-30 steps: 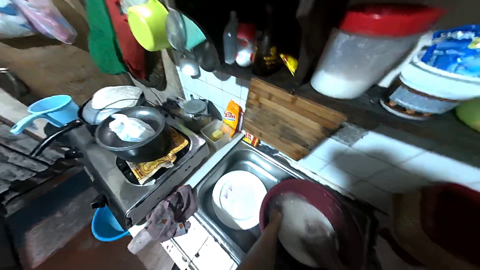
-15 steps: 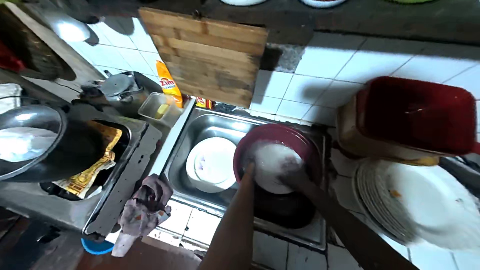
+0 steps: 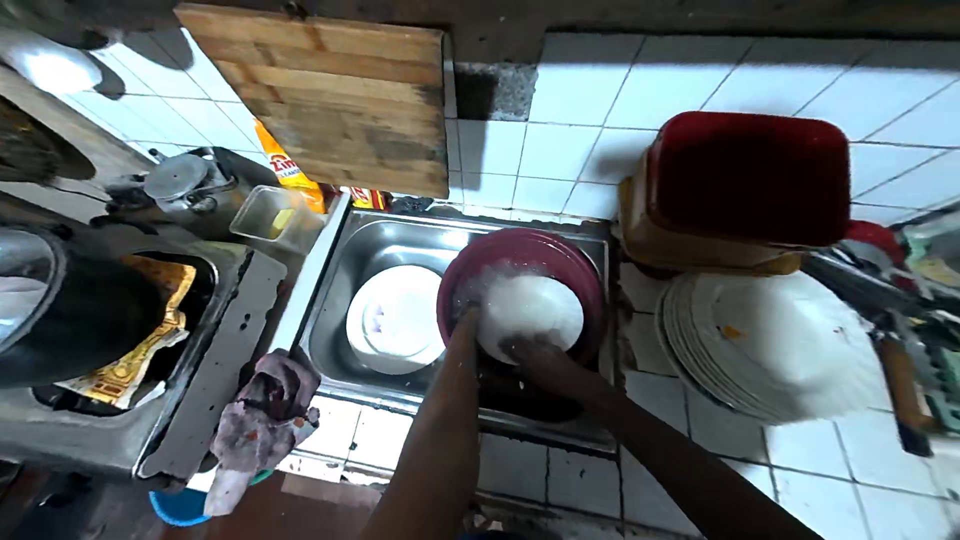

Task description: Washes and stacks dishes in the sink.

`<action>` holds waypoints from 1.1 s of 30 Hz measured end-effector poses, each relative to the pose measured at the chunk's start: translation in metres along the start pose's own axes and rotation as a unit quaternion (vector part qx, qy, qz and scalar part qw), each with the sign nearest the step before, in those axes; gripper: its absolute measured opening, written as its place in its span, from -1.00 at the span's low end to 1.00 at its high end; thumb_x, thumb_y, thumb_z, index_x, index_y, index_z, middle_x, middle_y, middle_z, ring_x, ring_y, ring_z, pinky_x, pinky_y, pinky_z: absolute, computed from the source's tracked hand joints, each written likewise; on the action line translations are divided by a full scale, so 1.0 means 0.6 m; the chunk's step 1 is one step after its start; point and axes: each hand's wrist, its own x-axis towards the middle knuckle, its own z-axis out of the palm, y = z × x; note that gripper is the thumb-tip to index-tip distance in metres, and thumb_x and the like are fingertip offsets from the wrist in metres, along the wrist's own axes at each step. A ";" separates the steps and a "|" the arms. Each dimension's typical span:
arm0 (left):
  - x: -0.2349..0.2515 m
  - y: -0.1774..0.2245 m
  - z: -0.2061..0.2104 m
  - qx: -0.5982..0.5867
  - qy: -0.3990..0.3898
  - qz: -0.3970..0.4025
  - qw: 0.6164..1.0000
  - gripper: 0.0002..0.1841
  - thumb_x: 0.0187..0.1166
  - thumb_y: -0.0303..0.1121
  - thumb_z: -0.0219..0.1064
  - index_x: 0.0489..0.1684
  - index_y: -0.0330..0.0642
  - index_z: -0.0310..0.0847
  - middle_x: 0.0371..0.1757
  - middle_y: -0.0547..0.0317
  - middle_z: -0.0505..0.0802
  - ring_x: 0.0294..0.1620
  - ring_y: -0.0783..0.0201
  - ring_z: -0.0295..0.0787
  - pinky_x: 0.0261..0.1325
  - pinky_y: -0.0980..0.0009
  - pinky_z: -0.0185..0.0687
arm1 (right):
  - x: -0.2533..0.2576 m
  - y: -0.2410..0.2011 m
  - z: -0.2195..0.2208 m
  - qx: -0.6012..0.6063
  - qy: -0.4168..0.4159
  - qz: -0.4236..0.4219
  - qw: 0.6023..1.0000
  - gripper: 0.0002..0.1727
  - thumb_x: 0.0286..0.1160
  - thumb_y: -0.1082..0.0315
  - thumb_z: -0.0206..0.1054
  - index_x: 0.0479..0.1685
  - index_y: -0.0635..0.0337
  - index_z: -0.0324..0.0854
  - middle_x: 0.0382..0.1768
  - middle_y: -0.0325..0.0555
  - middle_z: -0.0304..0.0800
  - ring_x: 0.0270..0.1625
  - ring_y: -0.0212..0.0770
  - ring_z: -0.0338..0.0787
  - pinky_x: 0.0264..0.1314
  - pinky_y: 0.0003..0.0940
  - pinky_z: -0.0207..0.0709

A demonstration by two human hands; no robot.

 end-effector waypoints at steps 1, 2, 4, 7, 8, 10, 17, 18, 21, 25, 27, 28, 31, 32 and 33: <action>0.020 -0.001 -0.005 0.036 -0.033 -0.026 0.998 -0.54 0.90 -0.44 -0.06 0.73 -0.43 0.21 0.72 -0.22 0.44 0.70 0.07 0.37 0.73 0.22 0.24 | -0.025 0.009 -0.006 -0.035 0.059 -0.034 0.997 -0.51 0.73 0.49 0.08 0.63 0.22 0.47 0.60 0.17 0.54 0.64 0.24 0.53 0.61 0.27 0.36; 0.065 -0.034 -0.007 0.081 -0.060 0.018 0.995 -0.55 0.86 -0.43 0.02 0.64 -0.48 0.29 0.60 -0.31 0.53 0.57 0.01 0.51 0.60 0.17 0.41 | -0.044 0.012 -0.016 -0.064 0.104 -0.051 0.991 -0.58 0.64 0.59 0.10 0.41 0.26 0.63 0.38 0.21 0.73 0.42 0.28 0.72 0.42 0.24 0.55; 0.119 -0.053 -0.001 0.161 -0.105 0.047 0.980 -0.59 0.82 -0.40 0.11 0.52 -0.51 0.41 0.46 -0.32 0.63 0.41 0.02 0.61 0.48 0.17 0.49 | -0.068 -0.004 -0.048 -0.088 0.145 -0.037 0.985 -0.69 0.63 0.58 0.12 0.15 0.27 0.73 0.06 0.24 0.86 0.12 0.29 0.85 0.19 0.22 0.66; 0.113 -0.020 0.023 0.190 -0.038 0.026 0.981 -0.60 0.81 -0.43 0.13 0.48 -0.55 0.46 0.50 -0.40 0.62 0.54 -0.08 0.54 0.61 0.13 0.36 | -0.104 -0.053 -0.130 0.014 0.138 0.076 0.987 -0.64 0.80 0.25 0.12 0.19 0.30 0.73 0.00 0.35 0.85 0.13 0.41 0.82 0.24 0.36 0.57; 0.114 -0.024 0.036 0.112 0.018 0.035 0.993 -0.60 0.80 -0.49 0.12 0.49 -0.62 0.40 0.51 -0.44 0.59 0.55 -0.09 0.53 0.63 0.14 0.36 | -0.118 -0.062 -0.152 0.064 0.171 0.107 0.977 -0.60 0.79 0.17 0.16 0.19 0.31 0.73 -0.04 0.36 0.85 0.12 0.39 0.83 0.25 0.35 0.56; 0.137 -0.049 0.072 -0.137 0.149 0.058 0.978 -0.61 0.82 -0.49 0.07 0.49 -0.58 0.34 0.33 -0.42 0.64 0.25 -0.05 0.63 0.36 0.10 0.56 | -0.134 -0.062 -0.161 0.154 0.306 0.139 0.929 -0.60 0.71 0.16 0.28 0.15 0.36 0.74 -0.12 0.31 0.87 0.03 0.27 0.87 0.23 0.24 0.63; 0.124 -0.069 0.153 -0.416 0.135 0.050 0.898 -0.58 0.93 -0.33 -0.14 0.57 -0.45 0.30 0.39 -0.22 0.63 0.27 0.09 0.59 0.36 0.19 0.54 | -0.128 -0.011 -0.119 0.369 0.497 0.232 0.750 -0.66 0.78 0.30 0.19 -0.16 0.41 0.76 -0.31 0.05 0.78 -0.17 -0.22 0.74 0.07 -0.18 0.60; 0.110 -0.056 0.161 -0.482 0.078 0.058 0.871 -0.57 0.94 -0.28 -0.23 0.53 -0.36 0.31 0.31 -0.13 0.69 0.21 0.14 0.66 0.27 0.21 0.64 | -0.124 -0.007 -0.110 0.384 0.495 0.240 0.741 -0.67 0.78 0.31 0.19 -0.13 0.42 0.78 -0.27 0.07 0.81 -0.13 -0.21 0.77 0.11 -0.17 0.62; 0.049 -0.004 0.192 -0.451 -0.009 0.160 0.878 -0.42 0.95 -0.12 -0.36 0.44 -0.43 0.41 0.23 -0.18 0.79 0.19 0.08 0.78 0.31 0.17 0.69 | -0.104 0.003 -0.092 0.420 0.499 0.247 0.717 -0.68 0.76 0.31 0.20 -0.17 0.38 0.77 -0.27 0.01 0.80 -0.14 -0.27 0.76 0.08 -0.22 0.62; -0.114 0.023 0.239 -0.186 -0.035 0.327 0.926 -0.40 0.90 -0.14 -0.28 0.60 -0.35 0.47 0.62 -0.09 0.61 0.70 0.13 0.41 0.80 0.18 0.21 | -0.096 -0.014 -0.102 0.428 0.475 0.253 0.726 -0.67 0.78 0.33 0.16 -0.03 0.39 0.79 -0.03 0.12 0.85 0.12 -0.16 0.78 0.35 -0.15 0.57; -0.135 0.028 0.239 -0.063 -0.004 0.390 0.919 -0.34 0.87 0.00 -0.29 0.70 -0.26 0.40 0.76 -0.05 0.46 0.88 -0.02 0.08 0.92 0.03 -0.15 | -0.101 -0.031 -0.114 0.415 0.465 0.249 0.741 -0.69 0.76 0.39 0.14 0.01 0.40 0.79 0.00 0.17 0.85 0.17 -0.10 0.78 0.39 -0.09 0.56; -0.121 0.034 0.231 -0.016 0.019 0.399 0.917 -0.33 0.87 0.02 -0.31 0.71 -0.20 0.41 0.76 -0.01 0.46 0.87 -0.04 0.12 0.89 -0.03 -0.08 | -0.103 -0.040 -0.118 0.412 0.459 0.244 0.748 -0.71 0.75 0.40 0.15 -0.02 0.39 0.78 -0.05 0.15 0.84 0.11 -0.11 0.78 0.32 -0.11 0.57; -0.061 0.056 0.183 -0.044 -0.001 0.302 0.952 -0.44 0.93 -0.06 -0.16 0.72 -0.18 0.37 0.71 -0.07 0.52 0.73 0.05 0.38 0.77 -0.01 0.20 | -0.113 -0.073 -0.124 0.386 0.432 0.245 0.777 -0.71 0.76 0.36 0.18 -0.04 0.40 0.77 -0.14 0.17 0.84 0.03 -0.04 0.80 0.27 -0.03 0.58; -0.056 0.055 0.177 -0.070 0.002 0.260 0.963 -0.43 0.92 0.00 -0.15 0.69 -0.16 0.40 0.65 -0.10 0.57 0.65 0.02 0.46 0.69 -0.05 0.29 | -0.115 -0.080 -0.123 0.380 0.427 0.252 0.781 -0.71 0.76 0.34 0.20 -0.09 0.39 0.75 -0.19 0.16 0.81 -0.02 -0.03 0.79 0.22 -0.01 0.58; -0.064 0.050 0.176 -0.072 0.009 0.246 0.966 -0.41 0.90 0.06 -0.15 0.71 -0.10 0.39 0.67 -0.06 0.55 0.67 0.04 0.44 0.70 -0.07 0.28 | -0.116 -0.081 -0.122 0.376 0.426 0.255 0.783 -0.72 0.76 0.33 0.21 -0.13 0.38 0.75 -0.23 0.15 0.80 -0.06 -0.03 0.78 0.18 0.01 0.57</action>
